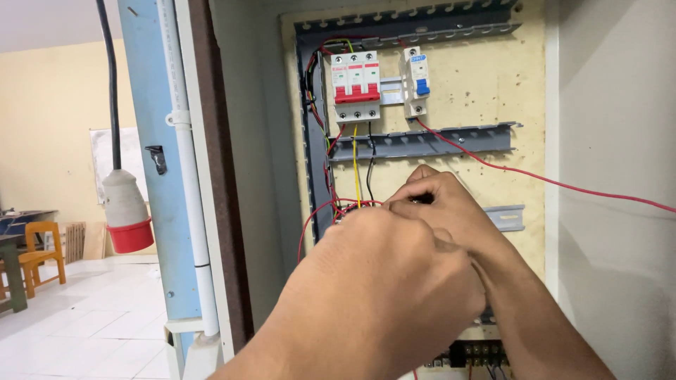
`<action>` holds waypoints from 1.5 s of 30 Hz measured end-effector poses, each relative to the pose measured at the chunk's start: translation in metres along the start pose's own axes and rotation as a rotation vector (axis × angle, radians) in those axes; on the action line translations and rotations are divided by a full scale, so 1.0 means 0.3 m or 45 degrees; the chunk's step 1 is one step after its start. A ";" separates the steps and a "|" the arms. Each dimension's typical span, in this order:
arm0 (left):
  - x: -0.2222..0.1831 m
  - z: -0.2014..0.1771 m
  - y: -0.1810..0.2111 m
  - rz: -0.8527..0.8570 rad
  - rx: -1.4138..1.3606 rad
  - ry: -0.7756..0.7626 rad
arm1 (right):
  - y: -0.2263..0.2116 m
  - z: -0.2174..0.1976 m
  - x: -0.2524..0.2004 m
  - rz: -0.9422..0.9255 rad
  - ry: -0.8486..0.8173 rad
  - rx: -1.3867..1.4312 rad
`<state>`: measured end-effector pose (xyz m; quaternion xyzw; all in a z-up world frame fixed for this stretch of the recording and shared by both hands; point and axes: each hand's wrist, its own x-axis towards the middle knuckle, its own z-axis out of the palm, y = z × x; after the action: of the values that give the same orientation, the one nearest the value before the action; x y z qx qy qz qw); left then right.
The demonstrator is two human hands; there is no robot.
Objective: Connecting electrical wires to components in a control panel using a screwdriver.
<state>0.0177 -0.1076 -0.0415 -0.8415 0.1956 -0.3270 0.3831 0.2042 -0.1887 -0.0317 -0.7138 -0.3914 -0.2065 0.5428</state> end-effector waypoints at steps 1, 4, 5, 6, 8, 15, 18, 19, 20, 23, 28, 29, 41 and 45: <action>-0.005 0.014 0.006 -0.003 -0.001 0.000 | 0.011 -0.001 0.004 0.000 -0.003 -0.001; -0.005 0.068 0.014 0.032 0.186 0.229 | 0.045 -0.006 0.018 -0.080 -0.017 -0.025; 0.005 0.098 0.012 0.041 -0.004 0.390 | 0.059 -0.008 0.024 -0.143 -0.047 0.009; 0.015 0.127 0.010 0.049 -0.195 0.550 | 0.073 -0.010 0.030 -0.206 -0.076 0.042; -0.018 0.081 -0.013 0.060 -0.049 0.432 | 0.070 -0.008 0.036 -0.199 -0.056 0.020; -0.030 0.046 0.001 0.033 0.057 0.207 | 0.035 0.005 0.013 -0.083 0.014 0.015; 0.004 0.029 -0.012 0.173 0.066 0.179 | 0.015 -0.011 -0.006 -0.009 -0.062 -0.071; 0.004 0.023 -0.014 0.167 0.063 0.177 | -0.004 -0.004 -0.017 -0.008 -0.069 -0.073; 0.004 0.016 -0.016 0.107 0.085 0.103 | -0.023 0.002 -0.029 0.090 -0.027 -0.028; 0.007 0.005 -0.009 0.033 0.041 0.042 | 0.072 -0.007 0.039 0.031 -0.014 -0.006; 0.019 0.021 0.035 0.058 0.020 0.051 | 0.004 -0.002 -0.006 -0.044 -0.026 0.015; 0.024 0.032 0.035 0.126 0.021 0.098 | 0.014 -0.006 -0.001 -0.083 -0.065 0.014; 0.003 -0.013 0.002 0.148 0.209 0.012 | -0.006 -0.009 -0.015 0.042 -0.021 -0.077; 0.019 0.029 -0.001 0.147 -0.052 0.145 | 0.051 -0.022 0.012 -0.209 -0.091 -0.050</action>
<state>0.0278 -0.1062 -0.0432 -0.8164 0.2718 -0.3476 0.3725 0.2193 -0.1953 -0.0364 -0.6969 -0.4634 -0.2323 0.4956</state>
